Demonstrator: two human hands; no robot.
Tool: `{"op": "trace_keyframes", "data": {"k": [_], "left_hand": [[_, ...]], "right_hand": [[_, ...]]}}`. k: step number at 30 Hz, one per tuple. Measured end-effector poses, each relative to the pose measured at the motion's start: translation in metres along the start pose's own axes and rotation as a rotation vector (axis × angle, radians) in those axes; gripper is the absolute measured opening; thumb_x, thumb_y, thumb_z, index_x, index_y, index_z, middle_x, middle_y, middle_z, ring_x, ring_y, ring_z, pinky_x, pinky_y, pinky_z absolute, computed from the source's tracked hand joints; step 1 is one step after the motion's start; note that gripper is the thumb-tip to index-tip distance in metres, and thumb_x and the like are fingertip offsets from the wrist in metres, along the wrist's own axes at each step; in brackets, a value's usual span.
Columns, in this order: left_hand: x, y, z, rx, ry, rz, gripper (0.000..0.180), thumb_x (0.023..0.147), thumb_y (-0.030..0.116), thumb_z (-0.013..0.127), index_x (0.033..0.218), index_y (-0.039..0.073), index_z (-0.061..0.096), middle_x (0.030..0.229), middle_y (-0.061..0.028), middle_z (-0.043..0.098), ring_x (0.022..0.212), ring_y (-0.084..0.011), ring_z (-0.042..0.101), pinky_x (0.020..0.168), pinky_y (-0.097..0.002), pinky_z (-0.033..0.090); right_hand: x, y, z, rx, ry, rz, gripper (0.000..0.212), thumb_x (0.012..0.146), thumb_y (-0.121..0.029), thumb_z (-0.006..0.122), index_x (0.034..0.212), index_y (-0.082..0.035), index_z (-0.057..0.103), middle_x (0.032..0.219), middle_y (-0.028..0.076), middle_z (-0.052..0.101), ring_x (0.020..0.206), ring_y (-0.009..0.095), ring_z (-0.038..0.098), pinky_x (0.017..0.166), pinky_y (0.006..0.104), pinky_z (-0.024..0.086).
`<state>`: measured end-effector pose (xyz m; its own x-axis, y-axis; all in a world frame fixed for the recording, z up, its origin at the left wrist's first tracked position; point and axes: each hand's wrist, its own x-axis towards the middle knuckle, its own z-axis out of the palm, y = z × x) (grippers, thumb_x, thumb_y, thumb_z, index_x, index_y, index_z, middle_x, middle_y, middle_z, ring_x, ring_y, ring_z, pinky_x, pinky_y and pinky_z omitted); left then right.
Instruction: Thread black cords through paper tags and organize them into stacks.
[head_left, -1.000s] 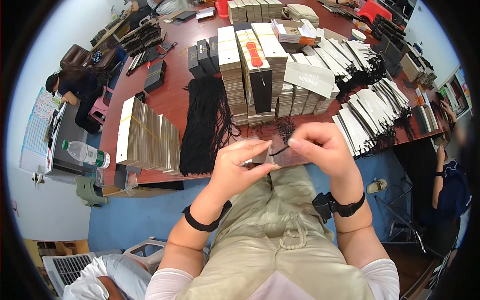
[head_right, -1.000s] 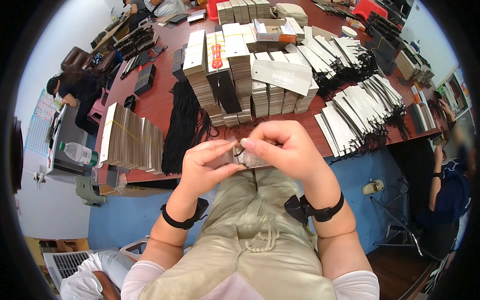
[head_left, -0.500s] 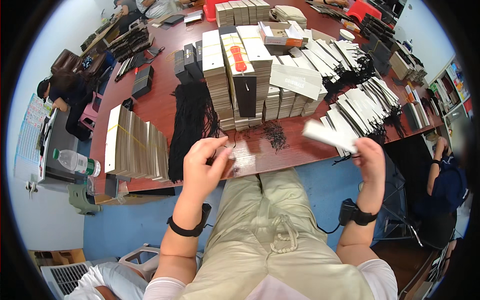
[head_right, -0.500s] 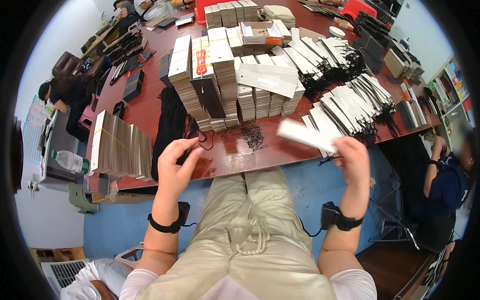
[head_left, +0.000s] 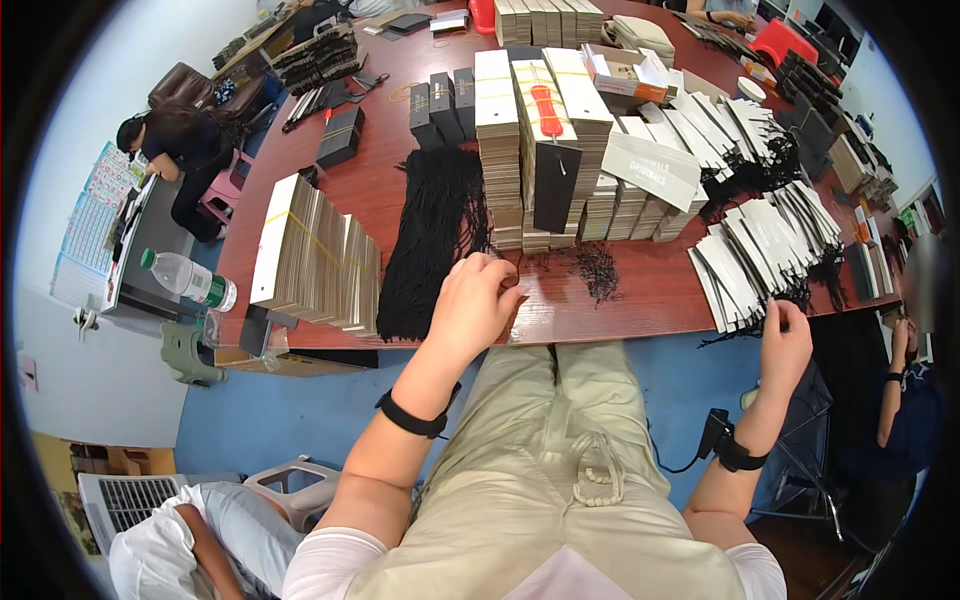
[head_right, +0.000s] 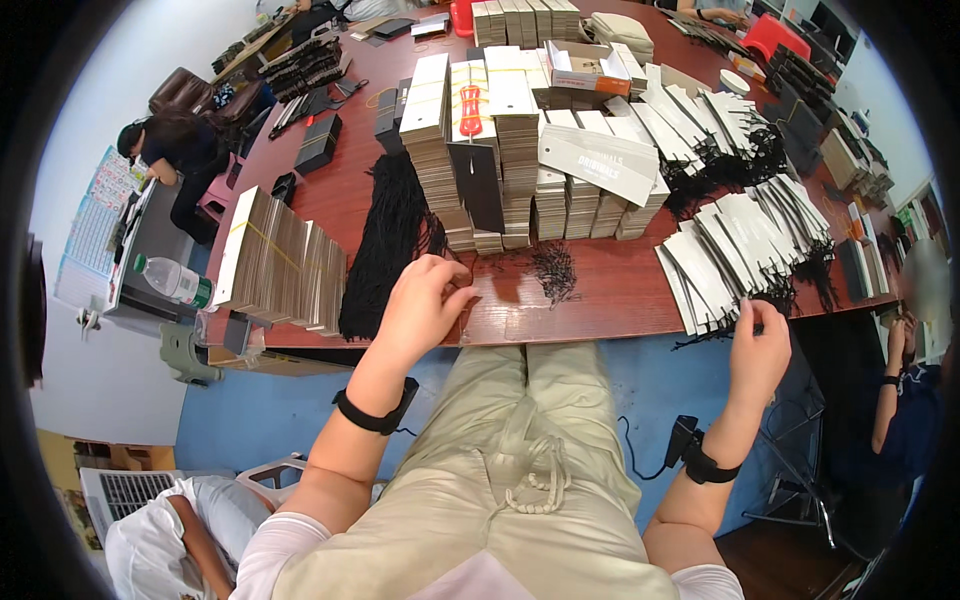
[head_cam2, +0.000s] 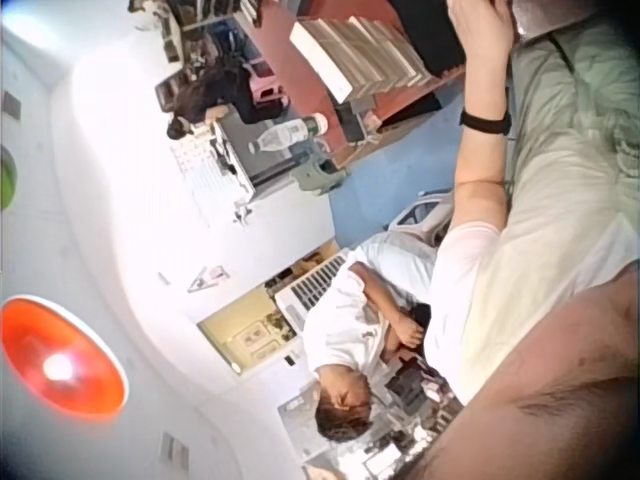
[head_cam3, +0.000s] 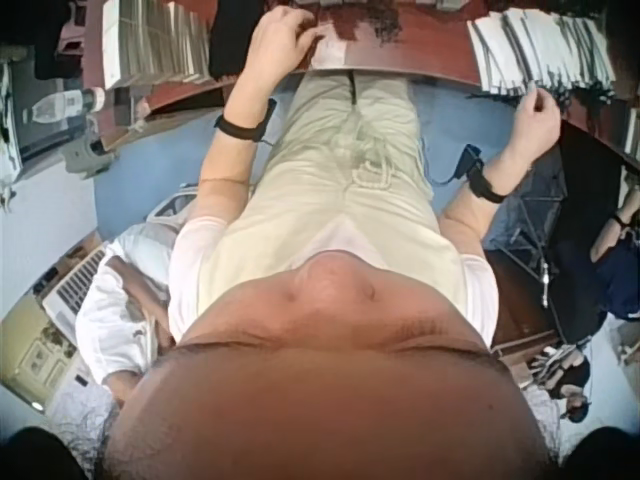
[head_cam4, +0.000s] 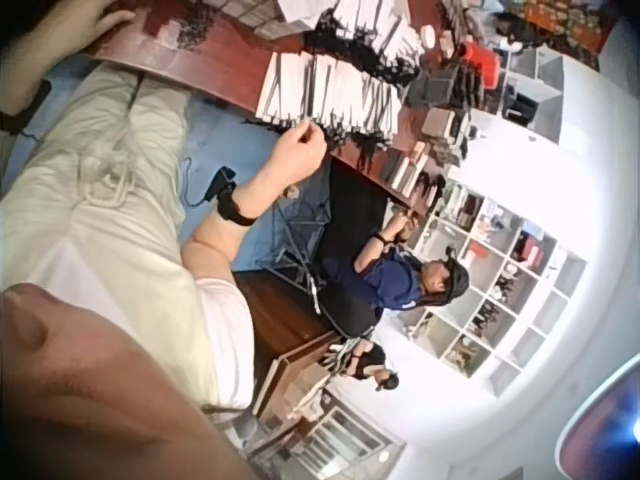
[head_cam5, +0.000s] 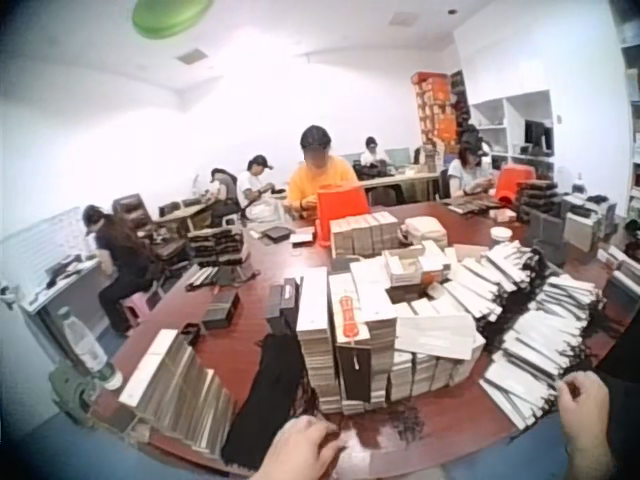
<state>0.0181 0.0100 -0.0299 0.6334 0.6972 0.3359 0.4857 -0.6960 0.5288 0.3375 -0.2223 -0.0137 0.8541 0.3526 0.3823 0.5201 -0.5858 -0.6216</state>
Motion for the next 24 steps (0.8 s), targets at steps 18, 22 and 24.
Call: {"op": "trace_keyframes", "data": {"k": [18, 22, 24], "left_hand": [[-0.012, 0.024, -0.007, -0.346, 0.178, 0.034, 0.005, 0.084, 0.003, 0.063, 0.086, 0.002, 0.058, 0.079, -0.0031, 0.048, 0.063, -0.0099, 0.047, 0.055, -0.0224, 0.040], [-0.016, 0.022, -0.005, -0.429, 0.116, -0.048, 0.007, 0.088, 0.008, 0.060, 0.090, 0.002, 0.057, 0.081, -0.0050, 0.052, 0.068, -0.0131, 0.052, 0.060, -0.0253, 0.043], [-0.018, 0.019, -0.003, -0.458, 0.072, -0.113, 0.012, 0.092, 0.013, 0.056, 0.092, 0.001, 0.057, 0.083, -0.0077, 0.055, 0.072, -0.0163, 0.055, 0.063, -0.0282, 0.046]], "right_hand": [[-0.078, -0.167, 0.113, 1.204, -1.332, 0.262, 0.027, 0.091, -0.021, 0.062, 0.107, 0.001, 0.065, 0.079, 0.002, 0.064, 0.061, 0.006, 0.055, 0.053, 0.0211, 0.045], [-0.077, -0.164, 0.117, 1.310, -1.202, 0.247, 0.023, 0.088, -0.016, 0.065, 0.104, 0.000, 0.067, 0.082, 0.003, 0.065, 0.065, 0.009, 0.057, 0.059, 0.0216, 0.047], [-0.079, -0.164, 0.113, 1.288, -1.154, 0.154, 0.020, 0.086, -0.014, 0.067, 0.100, -0.001, 0.069, 0.083, 0.004, 0.066, 0.068, 0.011, 0.059, 0.063, 0.0233, 0.048]]}}
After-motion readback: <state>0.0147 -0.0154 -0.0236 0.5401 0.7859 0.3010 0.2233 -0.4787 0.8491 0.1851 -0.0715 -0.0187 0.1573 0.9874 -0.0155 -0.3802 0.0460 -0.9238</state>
